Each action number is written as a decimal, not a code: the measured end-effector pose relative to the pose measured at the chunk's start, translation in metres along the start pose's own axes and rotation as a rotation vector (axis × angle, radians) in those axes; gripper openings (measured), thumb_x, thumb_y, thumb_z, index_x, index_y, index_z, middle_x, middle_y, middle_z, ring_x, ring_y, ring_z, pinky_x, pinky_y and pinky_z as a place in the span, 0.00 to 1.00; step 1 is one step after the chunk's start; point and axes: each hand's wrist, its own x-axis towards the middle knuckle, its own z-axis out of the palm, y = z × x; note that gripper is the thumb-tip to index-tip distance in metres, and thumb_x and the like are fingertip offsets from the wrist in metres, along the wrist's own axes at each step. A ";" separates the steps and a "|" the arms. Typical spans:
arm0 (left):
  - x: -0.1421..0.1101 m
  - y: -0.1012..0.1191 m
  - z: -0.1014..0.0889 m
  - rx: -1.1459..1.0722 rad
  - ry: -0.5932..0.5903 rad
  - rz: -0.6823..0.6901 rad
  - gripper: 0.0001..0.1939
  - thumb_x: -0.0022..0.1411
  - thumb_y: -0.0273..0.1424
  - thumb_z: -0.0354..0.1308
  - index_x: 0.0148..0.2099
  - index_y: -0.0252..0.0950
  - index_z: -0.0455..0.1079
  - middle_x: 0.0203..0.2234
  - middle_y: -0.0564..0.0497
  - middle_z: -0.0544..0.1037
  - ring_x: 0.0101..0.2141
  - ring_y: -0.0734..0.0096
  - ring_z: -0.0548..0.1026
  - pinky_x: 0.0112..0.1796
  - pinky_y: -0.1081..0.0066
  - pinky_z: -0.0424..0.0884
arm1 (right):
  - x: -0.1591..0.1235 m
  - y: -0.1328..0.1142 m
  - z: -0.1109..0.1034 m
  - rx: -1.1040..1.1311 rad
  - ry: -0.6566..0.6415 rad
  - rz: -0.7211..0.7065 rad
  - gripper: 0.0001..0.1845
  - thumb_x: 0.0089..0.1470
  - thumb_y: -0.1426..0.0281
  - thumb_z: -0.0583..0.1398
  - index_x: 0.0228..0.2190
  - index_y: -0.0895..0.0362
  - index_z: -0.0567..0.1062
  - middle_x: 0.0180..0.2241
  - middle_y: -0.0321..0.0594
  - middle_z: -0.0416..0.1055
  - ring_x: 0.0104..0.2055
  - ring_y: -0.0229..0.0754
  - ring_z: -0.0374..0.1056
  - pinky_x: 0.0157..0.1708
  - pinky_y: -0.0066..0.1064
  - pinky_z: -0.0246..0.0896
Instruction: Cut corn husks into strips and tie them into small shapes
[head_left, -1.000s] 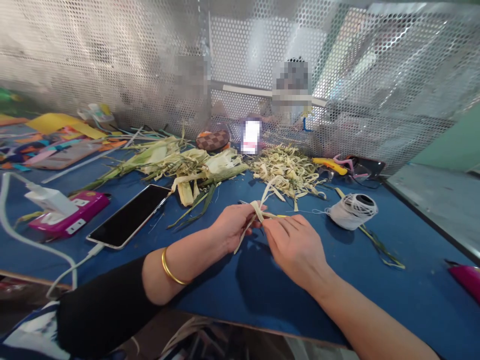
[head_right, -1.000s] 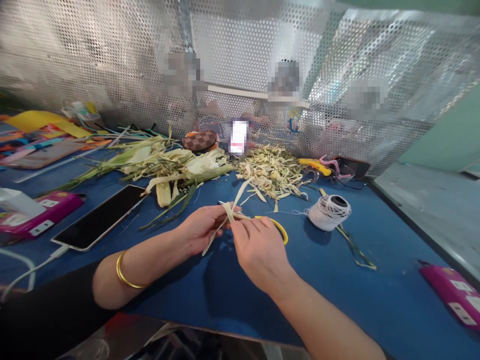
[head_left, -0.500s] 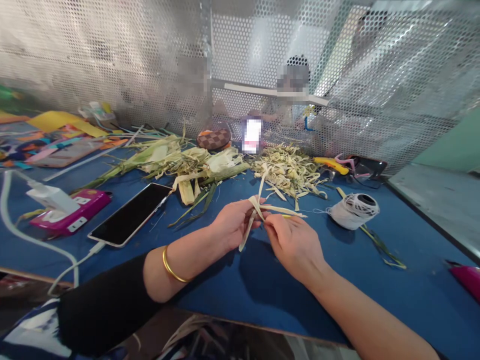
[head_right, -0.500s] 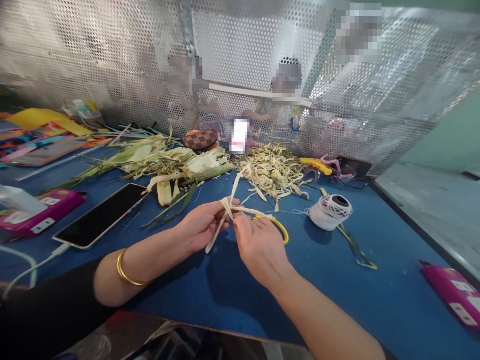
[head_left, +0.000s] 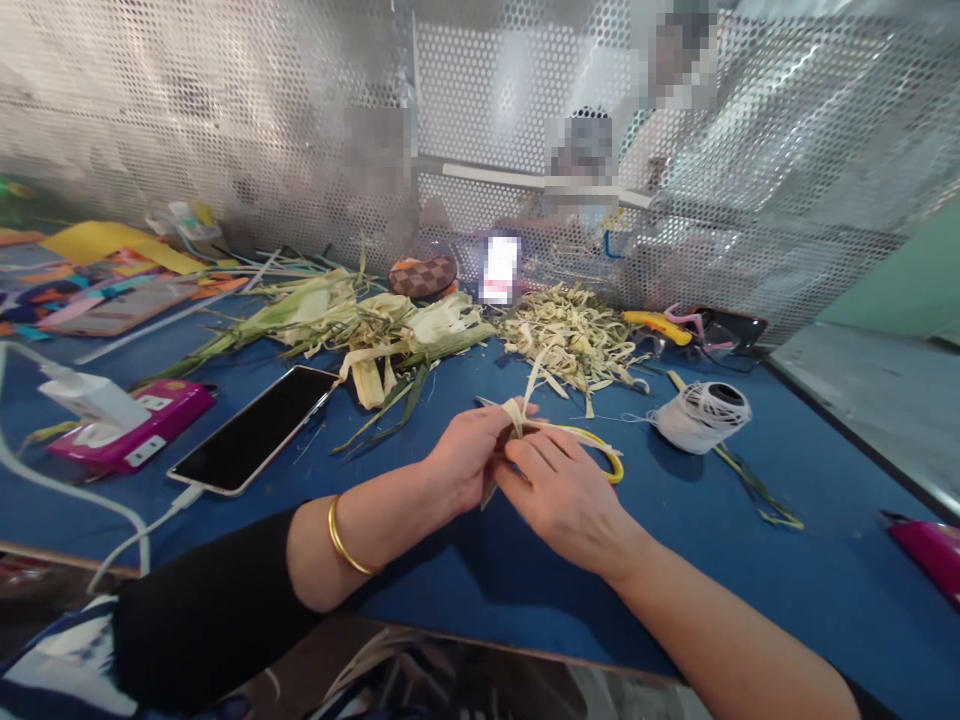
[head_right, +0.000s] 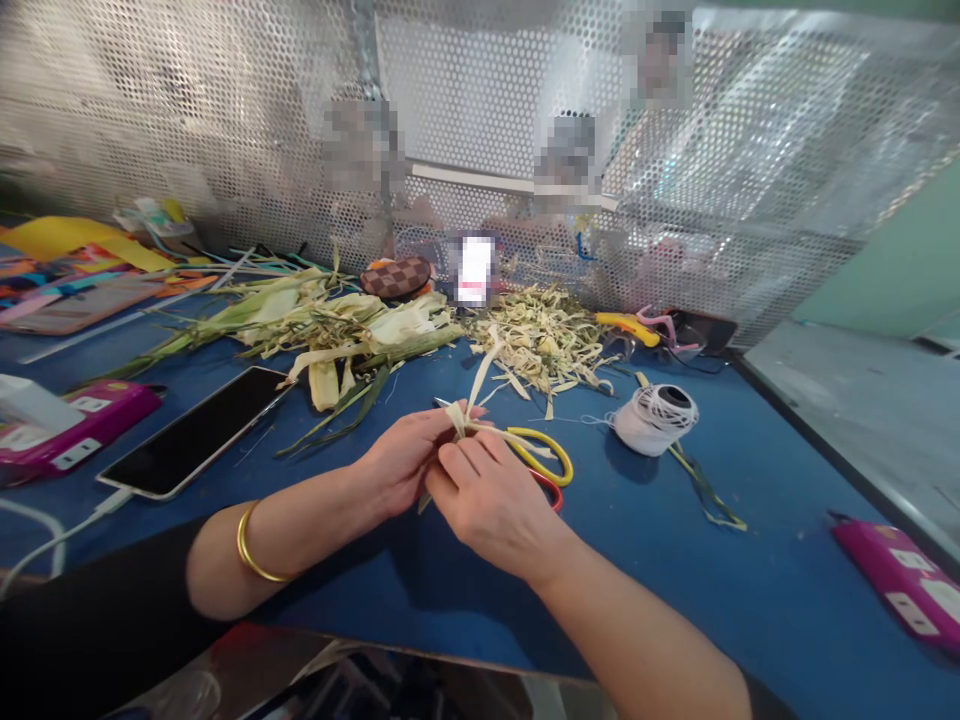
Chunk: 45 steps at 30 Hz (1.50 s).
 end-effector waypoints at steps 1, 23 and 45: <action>0.000 -0.002 0.000 0.031 -0.008 0.013 0.06 0.56 0.29 0.60 0.31 0.29 0.74 0.22 0.48 0.76 0.23 0.75 0.73 0.26 0.78 0.68 | 0.000 0.001 0.000 0.030 0.031 0.024 0.11 0.58 0.78 0.53 0.31 0.59 0.74 0.29 0.41 0.70 0.32 0.42 0.64 0.41 0.37 0.58; -0.001 0.004 -0.005 0.433 -0.122 0.132 0.10 0.56 0.34 0.61 0.35 0.30 0.75 0.29 0.44 0.79 0.26 0.76 0.76 0.29 0.78 0.72 | -0.010 0.033 0.014 1.139 -0.088 1.311 0.08 0.50 0.65 0.56 0.24 0.55 0.67 0.15 0.30 0.67 0.10 0.33 0.61 0.11 0.23 0.50; 0.001 0.010 -0.004 0.356 0.069 0.214 0.04 0.54 0.24 0.60 0.34 0.29 0.75 0.22 0.48 0.76 0.22 0.76 0.73 0.24 0.78 0.71 | -0.008 0.037 -0.010 1.260 -0.013 1.228 0.12 0.54 0.61 0.55 0.37 0.56 0.68 0.21 0.35 0.74 0.21 0.41 0.71 0.24 0.32 0.67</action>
